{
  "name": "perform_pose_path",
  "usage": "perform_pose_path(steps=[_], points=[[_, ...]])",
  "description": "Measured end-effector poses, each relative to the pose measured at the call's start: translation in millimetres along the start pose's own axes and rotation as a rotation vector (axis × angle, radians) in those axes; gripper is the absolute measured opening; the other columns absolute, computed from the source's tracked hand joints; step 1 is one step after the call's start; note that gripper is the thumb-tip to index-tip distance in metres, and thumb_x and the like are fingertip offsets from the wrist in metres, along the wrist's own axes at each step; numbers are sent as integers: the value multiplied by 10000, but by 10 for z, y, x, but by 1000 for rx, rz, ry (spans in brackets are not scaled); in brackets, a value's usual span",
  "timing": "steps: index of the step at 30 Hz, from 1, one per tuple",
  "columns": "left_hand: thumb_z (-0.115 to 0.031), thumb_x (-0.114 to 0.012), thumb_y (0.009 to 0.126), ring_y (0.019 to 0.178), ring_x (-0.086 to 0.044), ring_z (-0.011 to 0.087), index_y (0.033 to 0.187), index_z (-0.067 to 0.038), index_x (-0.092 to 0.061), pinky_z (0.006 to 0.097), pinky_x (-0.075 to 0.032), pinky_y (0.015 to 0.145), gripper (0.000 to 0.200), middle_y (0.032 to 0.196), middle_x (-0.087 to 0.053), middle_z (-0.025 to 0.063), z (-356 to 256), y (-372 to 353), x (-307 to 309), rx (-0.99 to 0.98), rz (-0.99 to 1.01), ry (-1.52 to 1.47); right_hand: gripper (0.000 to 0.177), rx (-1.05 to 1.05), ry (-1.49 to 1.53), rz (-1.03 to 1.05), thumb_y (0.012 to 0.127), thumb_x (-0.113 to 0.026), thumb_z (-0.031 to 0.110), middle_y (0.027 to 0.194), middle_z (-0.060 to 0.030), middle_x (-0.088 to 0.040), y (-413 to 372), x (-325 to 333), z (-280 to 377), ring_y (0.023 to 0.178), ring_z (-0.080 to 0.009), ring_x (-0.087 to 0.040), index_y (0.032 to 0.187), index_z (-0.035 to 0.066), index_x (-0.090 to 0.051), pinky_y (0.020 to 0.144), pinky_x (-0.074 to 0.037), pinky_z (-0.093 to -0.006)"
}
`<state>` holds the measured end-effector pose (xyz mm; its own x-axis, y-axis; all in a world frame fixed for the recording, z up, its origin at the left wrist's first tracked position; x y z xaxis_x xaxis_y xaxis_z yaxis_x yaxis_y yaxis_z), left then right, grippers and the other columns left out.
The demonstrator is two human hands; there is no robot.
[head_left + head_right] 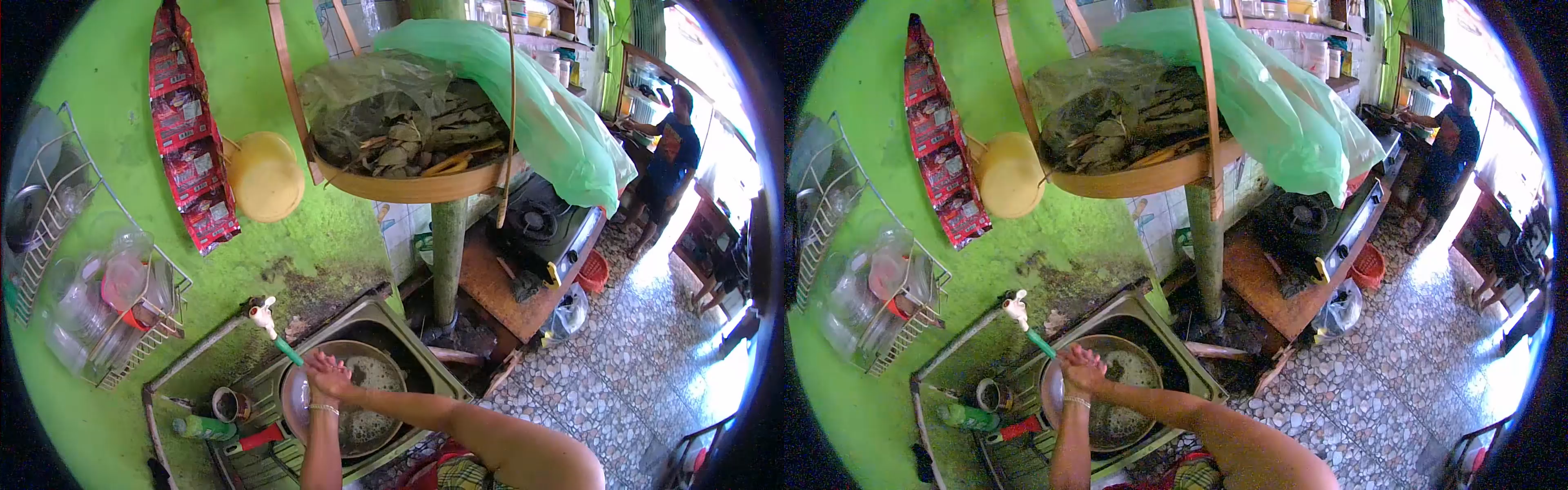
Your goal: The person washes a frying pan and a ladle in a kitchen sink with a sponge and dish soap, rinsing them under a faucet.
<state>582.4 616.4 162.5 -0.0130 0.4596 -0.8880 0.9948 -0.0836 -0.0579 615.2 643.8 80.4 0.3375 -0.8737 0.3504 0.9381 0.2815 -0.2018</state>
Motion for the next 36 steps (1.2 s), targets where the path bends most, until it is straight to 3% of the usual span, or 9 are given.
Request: perform_pose_path(steps=[3,6,10,12,15,18,23,25,36], points=[[-326,-311,837,900,-486,135,967,-163,-512,307,-359,830,289,999,-528,-9,283,-27,-162,44,-99,-12,391,-149,-411,113,774,-334,201,1240,-168,-288,-447,462,229,1163,-300,-230,1120,24,-376,973,-145,-391],[-311,-321,836,881,-486,130,946,-164,-519,305,-374,803,270,982,-529,-6,37,-151,-130,-68,-297,81,412,487,-740,-1,788,-334,218,1246,-150,-287,-511,282,575,1166,-275,-240,1144,9,-344,966,-176,-383],[-292,-335,836,857,-485,122,919,-165,-529,302,-394,767,246,960,-530,-2,-133,-198,-4,-90,-221,149,538,390,-25,98,802,-273,398,1320,-98,-131,-941,536,946,1190,-289,-185,1236,81,-242,978,-125,-399],[-282,-342,836,844,-485,118,905,-166,-534,301,-404,748,235,948,-531,1,152,-156,-161,-51,-293,32,504,145,-1062,51,805,-264,390,1263,-115,-196,-729,424,647,1147,-307,-220,1207,86,-266,947,-157,-417],[-267,-354,830,825,-486,120,887,-141,-536,267,-419,700,228,921,-533,10,168,-254,-309,8,-334,-19,435,340,-616,69,807,-271,370,1163,-113,-242,-681,355,691,1063,-303,-262,1133,85,-305,894,-197,-410],[-407,-231,846,1217,-96,279,1279,-127,-92,417,-123,1000,534,1327,-71,100,-251,-434,-224,-223,-316,324,371,361,-79,142,809,-278,351,1063,-111,-287,-884,346,827,978,-299,-303,1058,83,-344,841,-236,-404],[-284,-350,834,838,-497,163,923,-105,-501,292,-428,709,250,923,-519,37,105,-265,-773,120,472,-191,292,-43,157,387,812,-290,318,897,-108,-362,68,-162,113,837,-293,-372,934,81,-409,751,-302,-394],[-216,-328,838,862,-506,200,921,-69,-476,288,-448,695,225,917,-509,93,11,-432,-422,-60,-397,18,274,-197,396,538,813,-294,305,830,-107,-392,225,-311,49,781,-290,-400,884,80,-435,716,-328,-390],[-224,-464,792,708,-506,198,1013,-127,-426,353,-434,688,244,815,-509,68,-981,-1649,602,-33,-695,644,257,-437,1312,1865,810,-344,216,515,-61,-422,-509,-817,585,501,-239,-442,634,91,-483,509,-399,-330]])
Point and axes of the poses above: each hand's wrist, its own y-axis towards the middle knuckle, its own x-axis out of the back of the hand, z = x × y, the point moved 10 cm from there along y, towards the middle knuckle
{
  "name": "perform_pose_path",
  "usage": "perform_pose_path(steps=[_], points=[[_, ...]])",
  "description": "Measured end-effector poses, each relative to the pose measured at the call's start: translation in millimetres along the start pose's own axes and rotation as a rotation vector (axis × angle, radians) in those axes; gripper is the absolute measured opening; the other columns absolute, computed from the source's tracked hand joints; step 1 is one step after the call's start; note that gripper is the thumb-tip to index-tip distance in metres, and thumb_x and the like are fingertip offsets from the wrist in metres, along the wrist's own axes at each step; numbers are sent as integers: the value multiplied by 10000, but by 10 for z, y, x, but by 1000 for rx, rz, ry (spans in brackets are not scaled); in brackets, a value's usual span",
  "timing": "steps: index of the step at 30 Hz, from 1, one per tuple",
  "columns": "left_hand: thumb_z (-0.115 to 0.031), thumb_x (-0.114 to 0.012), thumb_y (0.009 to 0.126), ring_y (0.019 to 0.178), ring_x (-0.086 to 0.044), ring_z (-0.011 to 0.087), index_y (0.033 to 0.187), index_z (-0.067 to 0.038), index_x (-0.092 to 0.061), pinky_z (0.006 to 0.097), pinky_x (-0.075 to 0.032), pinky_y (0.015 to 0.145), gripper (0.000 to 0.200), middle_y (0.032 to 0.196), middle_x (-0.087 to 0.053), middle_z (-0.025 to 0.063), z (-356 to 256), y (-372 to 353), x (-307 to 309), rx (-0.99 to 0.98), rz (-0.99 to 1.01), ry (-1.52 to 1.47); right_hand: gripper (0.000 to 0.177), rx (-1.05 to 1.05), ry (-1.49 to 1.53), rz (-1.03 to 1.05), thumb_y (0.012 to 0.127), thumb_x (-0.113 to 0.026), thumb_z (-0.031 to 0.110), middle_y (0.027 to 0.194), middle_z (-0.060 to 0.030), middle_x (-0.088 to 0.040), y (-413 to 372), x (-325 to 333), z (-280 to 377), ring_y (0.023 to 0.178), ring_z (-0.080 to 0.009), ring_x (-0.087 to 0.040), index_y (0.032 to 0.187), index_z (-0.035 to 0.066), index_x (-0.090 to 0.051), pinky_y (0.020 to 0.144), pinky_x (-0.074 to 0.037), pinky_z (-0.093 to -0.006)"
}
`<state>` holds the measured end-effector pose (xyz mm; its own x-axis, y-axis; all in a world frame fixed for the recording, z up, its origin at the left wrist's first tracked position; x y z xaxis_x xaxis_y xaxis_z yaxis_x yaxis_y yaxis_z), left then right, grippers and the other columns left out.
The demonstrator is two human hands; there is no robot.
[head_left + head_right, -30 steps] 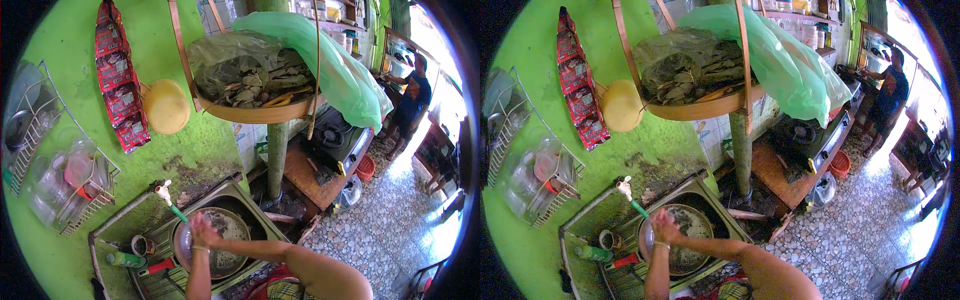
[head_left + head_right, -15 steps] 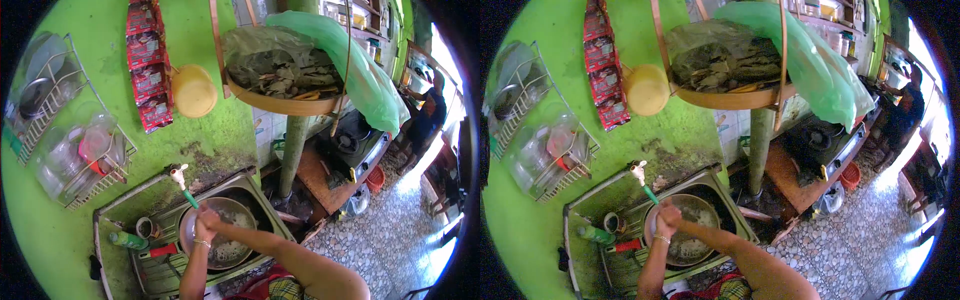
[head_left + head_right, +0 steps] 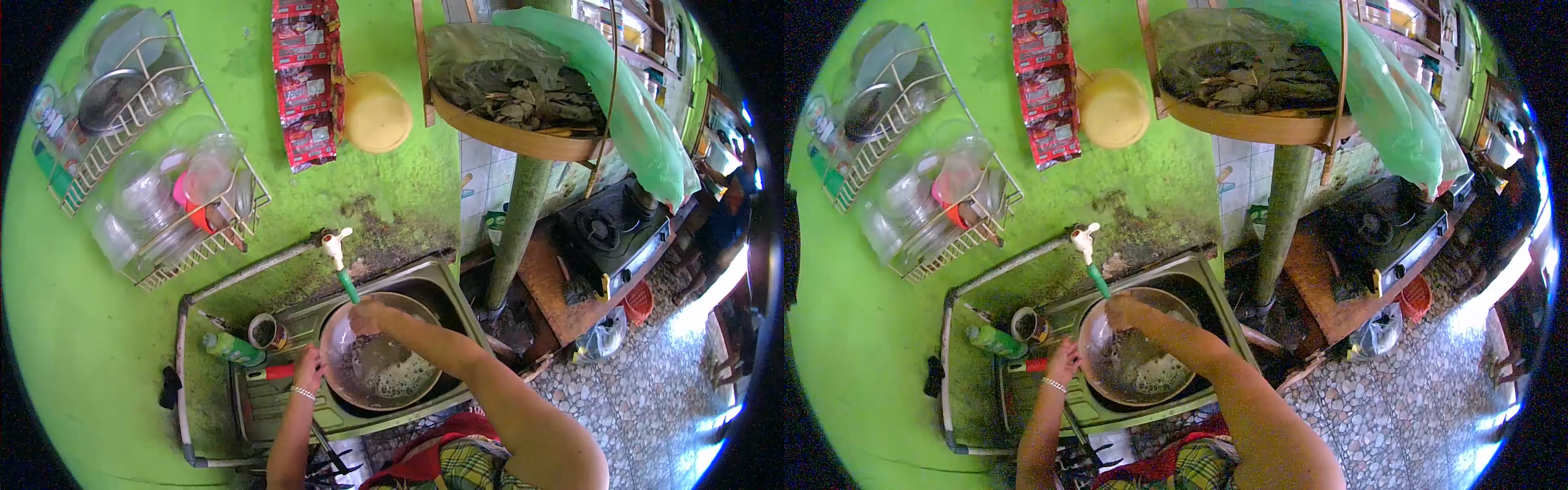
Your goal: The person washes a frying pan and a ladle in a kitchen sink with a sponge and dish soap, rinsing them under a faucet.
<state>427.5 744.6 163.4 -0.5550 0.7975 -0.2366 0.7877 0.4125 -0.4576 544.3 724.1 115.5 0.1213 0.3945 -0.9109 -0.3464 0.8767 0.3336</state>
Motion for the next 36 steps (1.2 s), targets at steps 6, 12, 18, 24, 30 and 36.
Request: perform_pose_path(steps=[6,12,18,24,30,36], points=[[-255,-492,732,675,-427,179,894,-142,-448,347,-364,629,202,836,-471,28,415,-269,1128,-1,-779,-141,213,276,37,-260,810,-329,204,611,-105,-412,12,-287,72,599,-246,-436,691,55,-422,593,-367,-369],[-366,-512,725,677,-436,189,897,-127,-449,378,-368,699,301,882,-484,47,658,131,1338,20,-609,-306,332,1049,252,-952,833,-285,198,1129,-178,-302,-468,-558,388,974,-272,-390,1122,38,-265,846,-310,-406],[-398,-467,770,766,-503,204,979,-138,-448,423,-364,769,334,876,-518,15,718,369,1447,-47,-582,-605,367,567,316,-978,833,-279,207,1127,-215,-314,-336,-553,26,1044,-331,-337,1093,-48,-323,895,-273,-481],[-233,-547,759,656,-530,142,969,-143,-435,263,-428,451,254,846,-519,6,-169,-250,678,-364,-536,-412,223,593,14,-907,806,-330,183,756,-171,-402,-596,-511,243,710,-352,-462,666,12,-357,786,-357,-500],[-197,-545,761,590,-456,87,935,-95,-474,245,-369,472,214,745,-494,-12,-1001,-706,-145,-642,-507,-279,258,397,-6,-1024,807,-326,112,958,-251,-405,-635,-727,-29,930,-432,-416,936,-110,-350,854,-332,-485],[-191,-553,761,632,-434,65,894,-39,-505,226,-373,569,208,761,-490,-14,-1355,-1007,-447,-847,-480,-294,305,444,-10,-1034,796,-328,60,1097,-289,-311,-685,-791,-33,1036,-428,-344,1031,-127,-273,880,-316,-481]])
Point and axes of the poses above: each hand's wrist, its own y-axis towards the middle knuckle, its own x-axis out of the back of the hand, z = x × y, the point moved 10 cm from there along y, towards the middle knuckle
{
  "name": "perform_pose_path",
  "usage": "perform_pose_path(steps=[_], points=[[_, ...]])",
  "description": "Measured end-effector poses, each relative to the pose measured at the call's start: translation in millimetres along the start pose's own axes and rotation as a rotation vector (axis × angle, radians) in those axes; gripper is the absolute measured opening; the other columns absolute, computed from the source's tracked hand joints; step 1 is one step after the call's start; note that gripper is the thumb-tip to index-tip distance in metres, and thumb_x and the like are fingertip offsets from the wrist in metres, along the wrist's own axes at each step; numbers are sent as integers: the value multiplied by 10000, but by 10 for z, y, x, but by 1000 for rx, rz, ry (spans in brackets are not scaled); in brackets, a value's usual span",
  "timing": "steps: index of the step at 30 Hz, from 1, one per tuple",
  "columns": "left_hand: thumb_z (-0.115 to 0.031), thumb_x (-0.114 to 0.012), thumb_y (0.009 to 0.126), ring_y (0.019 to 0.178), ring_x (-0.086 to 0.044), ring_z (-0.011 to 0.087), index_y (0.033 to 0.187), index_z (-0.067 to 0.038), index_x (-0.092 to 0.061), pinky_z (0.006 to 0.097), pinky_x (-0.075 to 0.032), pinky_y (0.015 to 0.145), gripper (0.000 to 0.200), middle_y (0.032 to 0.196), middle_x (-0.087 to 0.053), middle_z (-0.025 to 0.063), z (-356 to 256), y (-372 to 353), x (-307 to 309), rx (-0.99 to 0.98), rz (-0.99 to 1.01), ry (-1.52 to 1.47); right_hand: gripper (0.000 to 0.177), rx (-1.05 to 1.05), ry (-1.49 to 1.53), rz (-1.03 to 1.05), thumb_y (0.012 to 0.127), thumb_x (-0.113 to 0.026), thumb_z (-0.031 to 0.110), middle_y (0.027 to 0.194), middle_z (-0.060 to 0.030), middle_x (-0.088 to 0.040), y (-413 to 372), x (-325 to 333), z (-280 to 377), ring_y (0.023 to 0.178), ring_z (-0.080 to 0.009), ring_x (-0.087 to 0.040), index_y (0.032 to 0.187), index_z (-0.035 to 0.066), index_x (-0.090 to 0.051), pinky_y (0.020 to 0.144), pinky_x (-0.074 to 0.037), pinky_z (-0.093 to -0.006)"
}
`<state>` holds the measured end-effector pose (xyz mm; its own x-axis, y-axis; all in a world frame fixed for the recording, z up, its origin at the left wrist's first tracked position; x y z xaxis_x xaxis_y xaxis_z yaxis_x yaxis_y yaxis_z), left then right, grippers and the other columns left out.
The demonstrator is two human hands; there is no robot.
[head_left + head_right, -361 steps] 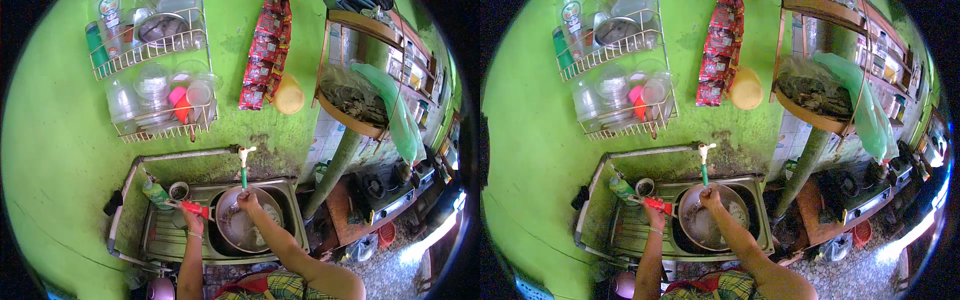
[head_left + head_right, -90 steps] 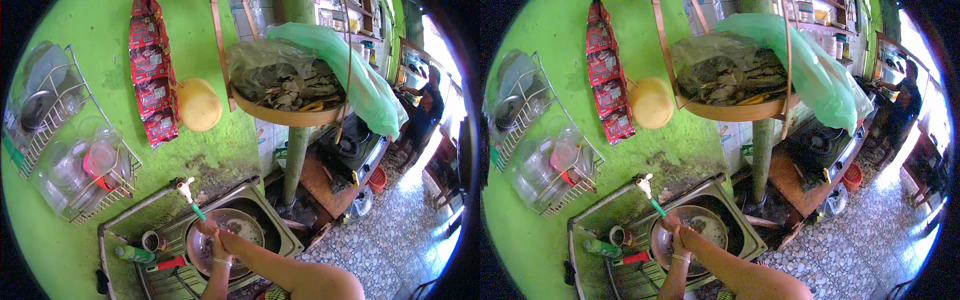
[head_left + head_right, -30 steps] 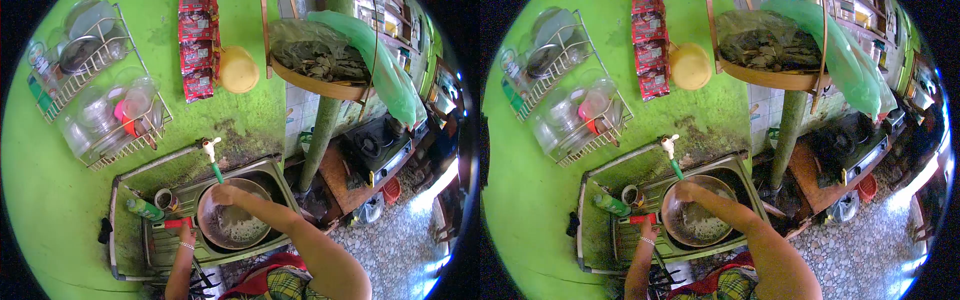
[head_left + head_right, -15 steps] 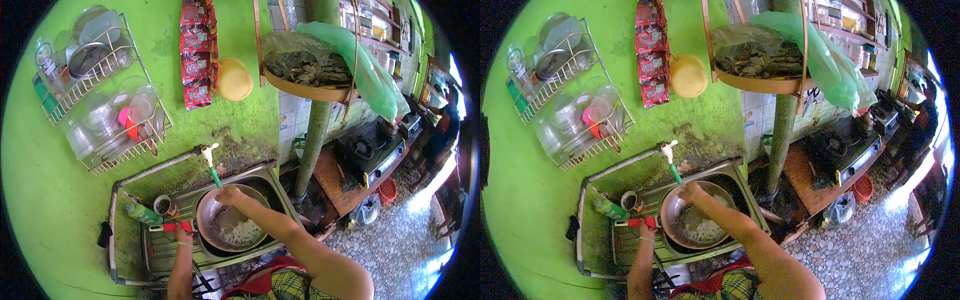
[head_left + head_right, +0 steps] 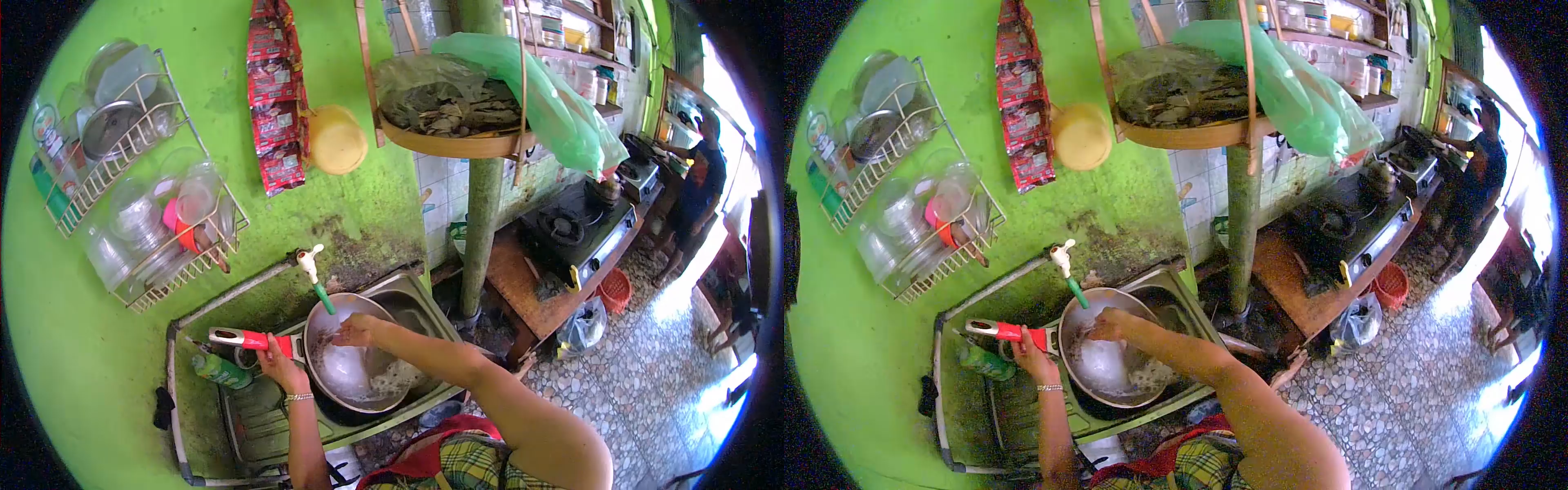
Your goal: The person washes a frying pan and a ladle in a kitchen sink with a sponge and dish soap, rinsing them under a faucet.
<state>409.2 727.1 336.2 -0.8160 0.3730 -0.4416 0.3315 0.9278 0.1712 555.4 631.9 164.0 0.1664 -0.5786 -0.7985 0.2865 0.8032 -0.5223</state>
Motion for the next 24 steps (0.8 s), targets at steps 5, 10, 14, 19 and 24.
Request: perform_pose_path(steps=[5,10,14,19,24], points=[[-177,-530,781,689,-447,69,950,-10,-505,227,-383,634,239,827,-511,2,-419,-132,-260,-143,27,2,275,32,81,6,808,-327,52,1121,-296,-303,-152,-147,79,1045,-404,-349,1026,-113,-298,913,-313,-427],[-161,-525,783,749,-460,91,981,2,-501,227,-384,667,258,882,-522,30,-701,-234,-411,-273,77,166,321,45,-40,120,808,-372,90,1109,-272,-349,-344,-430,73,1024,-378,-388,1067,-88,-310,861,-357,-427],[-152,-515,789,751,-460,89,985,-2,-503,227,-387,659,248,894,-524,32,-840,-360,-477,-374,88,193,257,18,-77,165,806,-407,100,1082,-213,-411,-196,-299,25,1023,-341,-398,1019,-43,-388,883,-332,-446],[-151,-505,795,772,-464,96,1013,15,-481,235,-389,674,276,925,-526,50,-1013,-502,-440,-430,65,188,354,495,-539,503,797,-451,273,1023,-117,-466,624,577,110,869,-241,-470,1075,57,-418,735,-396,-355],[-146,-501,797,814,-472,109,1042,31,-459,235,-383,721,305,982,-516,76,-1207,-608,-462,-429,51,172,478,6,-981,149,803,-351,424,1197,-119,-323,571,1511,-929,1073,-281,-330,1189,147,-301,766,-410,-429]])
Point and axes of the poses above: each hand's wrist, its own y-axis towards the middle knuckle, its own x-axis out of the back of the hand, z = x × y, the point moved 10 cm from there along y, towards the middle knuckle
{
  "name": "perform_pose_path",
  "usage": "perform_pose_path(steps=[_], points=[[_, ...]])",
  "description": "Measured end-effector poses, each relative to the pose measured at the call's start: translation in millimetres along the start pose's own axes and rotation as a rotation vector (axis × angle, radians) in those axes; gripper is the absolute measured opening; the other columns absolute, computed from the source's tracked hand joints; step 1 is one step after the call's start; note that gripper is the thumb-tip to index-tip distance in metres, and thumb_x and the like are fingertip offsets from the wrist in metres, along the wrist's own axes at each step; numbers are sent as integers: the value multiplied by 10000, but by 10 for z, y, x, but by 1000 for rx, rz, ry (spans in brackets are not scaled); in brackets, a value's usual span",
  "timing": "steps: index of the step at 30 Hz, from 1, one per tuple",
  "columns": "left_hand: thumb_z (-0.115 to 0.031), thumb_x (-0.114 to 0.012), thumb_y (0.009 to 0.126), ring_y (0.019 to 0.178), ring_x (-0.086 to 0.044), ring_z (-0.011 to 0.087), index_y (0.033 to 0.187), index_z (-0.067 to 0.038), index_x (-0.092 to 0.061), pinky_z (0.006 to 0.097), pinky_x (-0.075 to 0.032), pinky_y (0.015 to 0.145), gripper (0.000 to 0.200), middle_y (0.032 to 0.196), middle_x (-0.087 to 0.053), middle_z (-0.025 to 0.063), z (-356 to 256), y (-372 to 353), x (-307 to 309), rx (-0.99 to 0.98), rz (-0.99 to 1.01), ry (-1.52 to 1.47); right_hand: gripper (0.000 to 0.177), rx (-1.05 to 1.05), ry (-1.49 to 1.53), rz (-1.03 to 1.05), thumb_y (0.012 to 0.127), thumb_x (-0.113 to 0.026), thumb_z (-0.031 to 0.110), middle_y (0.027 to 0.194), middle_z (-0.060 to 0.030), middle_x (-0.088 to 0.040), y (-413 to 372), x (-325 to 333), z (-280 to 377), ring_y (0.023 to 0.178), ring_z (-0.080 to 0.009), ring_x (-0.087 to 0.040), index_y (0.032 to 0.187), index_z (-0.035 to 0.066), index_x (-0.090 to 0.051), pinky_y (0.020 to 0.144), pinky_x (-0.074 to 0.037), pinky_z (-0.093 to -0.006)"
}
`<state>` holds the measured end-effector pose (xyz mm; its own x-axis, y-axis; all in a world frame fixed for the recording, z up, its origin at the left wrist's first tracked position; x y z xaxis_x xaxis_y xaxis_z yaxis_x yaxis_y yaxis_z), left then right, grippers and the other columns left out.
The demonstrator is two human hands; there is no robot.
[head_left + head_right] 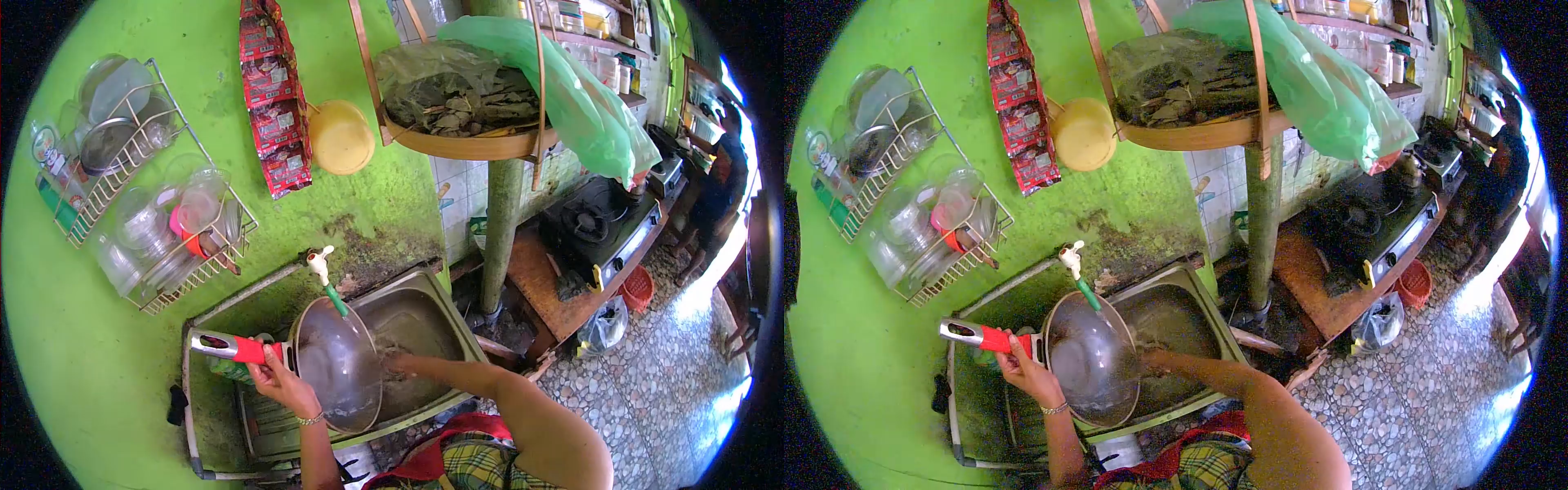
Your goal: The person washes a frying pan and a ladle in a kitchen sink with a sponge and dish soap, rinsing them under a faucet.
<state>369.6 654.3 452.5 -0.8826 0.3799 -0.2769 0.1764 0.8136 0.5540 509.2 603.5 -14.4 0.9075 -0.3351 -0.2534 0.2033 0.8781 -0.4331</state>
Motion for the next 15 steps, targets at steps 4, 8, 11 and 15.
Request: perform_pose_path(steps=[4,8,11,15], points=[[-131,-493,799,881,-472,127,1065,33,-438,247,-362,781,318,1008,-506,92,-60,-59,-51,29,2,-62,460,-187,-42,-237,820,-343,403,1269,-111,-241,-602,-368,186,1149,-307,-258,1220,193,-254,786,-398,-462],[-118,-480,803,905,-468,142,1076,33,-419,266,-360,795,317,1009,-502,102,-28,-170,-49,29,16,-101,377,-6,157,-202,830,-359,289,1131,-102,-378,445,-59,-595,1018,-275,-378,1168,131,-310,751,-418,-440],[-116,-474,805,914,-465,156,1075,25,-416,283,-366,800,311,1026,-486,105,-41,-226,-58,2,52,-119,308,157,458,-262,835,-373,208,1002,-91,-480,790,260,-787,898,-244,-465,1114,77,-362,719,-430,-415],[-122,-474,805,924,-460,162,1092,7,-403,297,-370,809,323,1046,-470,108,185,-224,203,14,36,-225,247,246,537,-708,827,-408,173,892,-75,-510,-100,671,3,804,-205,-470,1029,32,-415,696,-413,-356]])
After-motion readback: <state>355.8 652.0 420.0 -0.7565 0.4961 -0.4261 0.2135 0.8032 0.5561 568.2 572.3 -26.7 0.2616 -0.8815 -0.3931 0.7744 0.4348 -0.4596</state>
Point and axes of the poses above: each hand's wrist, its own y-axis towards the middle knuckle, its own x-axis out of the back of the hand, z = x × y, the point moved 10 cm from there along y, towards the middle knuckle
